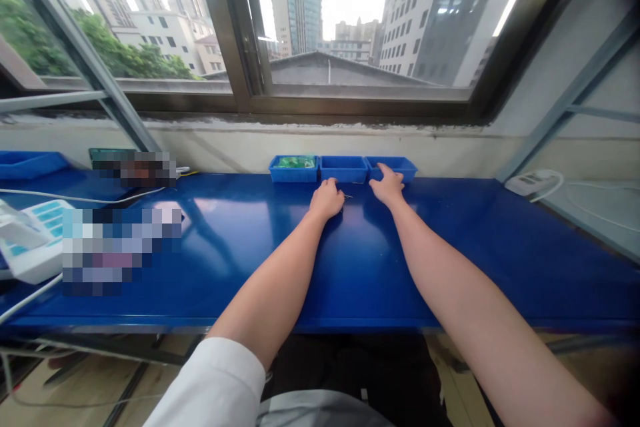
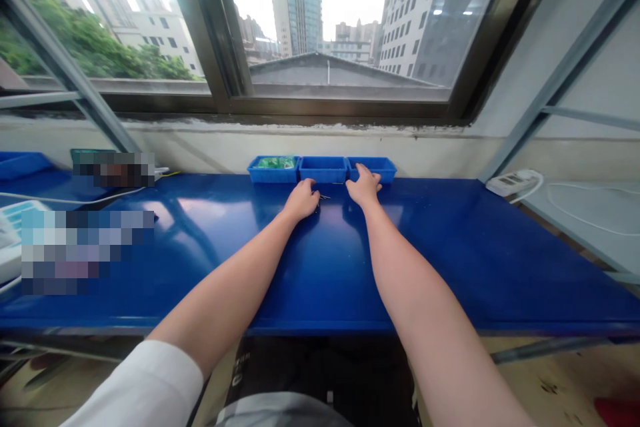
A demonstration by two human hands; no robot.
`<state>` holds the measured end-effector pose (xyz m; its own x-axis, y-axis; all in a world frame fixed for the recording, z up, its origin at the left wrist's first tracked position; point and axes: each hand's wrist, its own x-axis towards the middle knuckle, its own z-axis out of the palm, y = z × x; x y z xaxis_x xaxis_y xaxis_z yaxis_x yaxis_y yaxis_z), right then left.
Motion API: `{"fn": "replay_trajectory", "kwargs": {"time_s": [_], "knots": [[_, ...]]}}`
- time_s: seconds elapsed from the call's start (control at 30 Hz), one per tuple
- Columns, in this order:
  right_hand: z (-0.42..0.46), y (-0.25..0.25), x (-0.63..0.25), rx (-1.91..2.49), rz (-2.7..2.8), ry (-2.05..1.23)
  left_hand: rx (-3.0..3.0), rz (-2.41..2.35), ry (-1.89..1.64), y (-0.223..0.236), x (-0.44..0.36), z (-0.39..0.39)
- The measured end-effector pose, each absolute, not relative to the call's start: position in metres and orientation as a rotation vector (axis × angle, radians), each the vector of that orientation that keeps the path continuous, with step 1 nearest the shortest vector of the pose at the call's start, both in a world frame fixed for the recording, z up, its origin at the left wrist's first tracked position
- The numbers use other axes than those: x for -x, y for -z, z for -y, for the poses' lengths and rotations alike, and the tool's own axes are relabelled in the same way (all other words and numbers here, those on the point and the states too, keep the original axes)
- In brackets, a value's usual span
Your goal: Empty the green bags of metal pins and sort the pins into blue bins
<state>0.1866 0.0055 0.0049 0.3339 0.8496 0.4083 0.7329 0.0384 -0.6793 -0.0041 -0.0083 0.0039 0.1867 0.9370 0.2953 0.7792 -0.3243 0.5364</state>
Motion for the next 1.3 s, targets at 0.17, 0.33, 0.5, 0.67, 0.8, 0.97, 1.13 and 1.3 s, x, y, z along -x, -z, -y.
{"fn": "replay_trajectory", "kwargs": {"time_s": [0.17,0.33,0.5,0.67,0.8,0.97,1.13,1.3], "knots": [[-0.018,0.002,-0.205,1.759,1.049,-0.204,-2.204,-1.62,-0.851,-0.005,0.004,0.01],[-0.017,0.0,-0.207,1.711,0.99,-0.095,-2.203,-1.632,-0.839,-0.005,0.004,0.01],[-0.004,-0.008,-0.187,1.593,1.266,0.021,-2.168,-1.614,-0.89,-0.004,0.002,0.009],[0.007,-0.011,-0.156,1.348,1.863,-0.136,-2.087,-1.59,-0.956,-0.004,0.002,0.009],[0.008,-0.006,-0.144,1.412,2.131,-0.141,-2.068,-1.563,-0.962,-0.005,0.003,0.009],[0.005,-0.003,-0.146,1.437,2.192,-0.082,-2.122,-1.534,-0.921,-0.006,0.002,0.011],[0.003,-0.003,-0.149,1.415,2.191,-0.028,-2.252,-1.408,-0.895,-0.007,0.001,0.013],[0.003,-0.002,-0.15,1.397,2.048,-0.13,-2.304,-1.398,-0.907,-0.006,0.001,0.013]]}}
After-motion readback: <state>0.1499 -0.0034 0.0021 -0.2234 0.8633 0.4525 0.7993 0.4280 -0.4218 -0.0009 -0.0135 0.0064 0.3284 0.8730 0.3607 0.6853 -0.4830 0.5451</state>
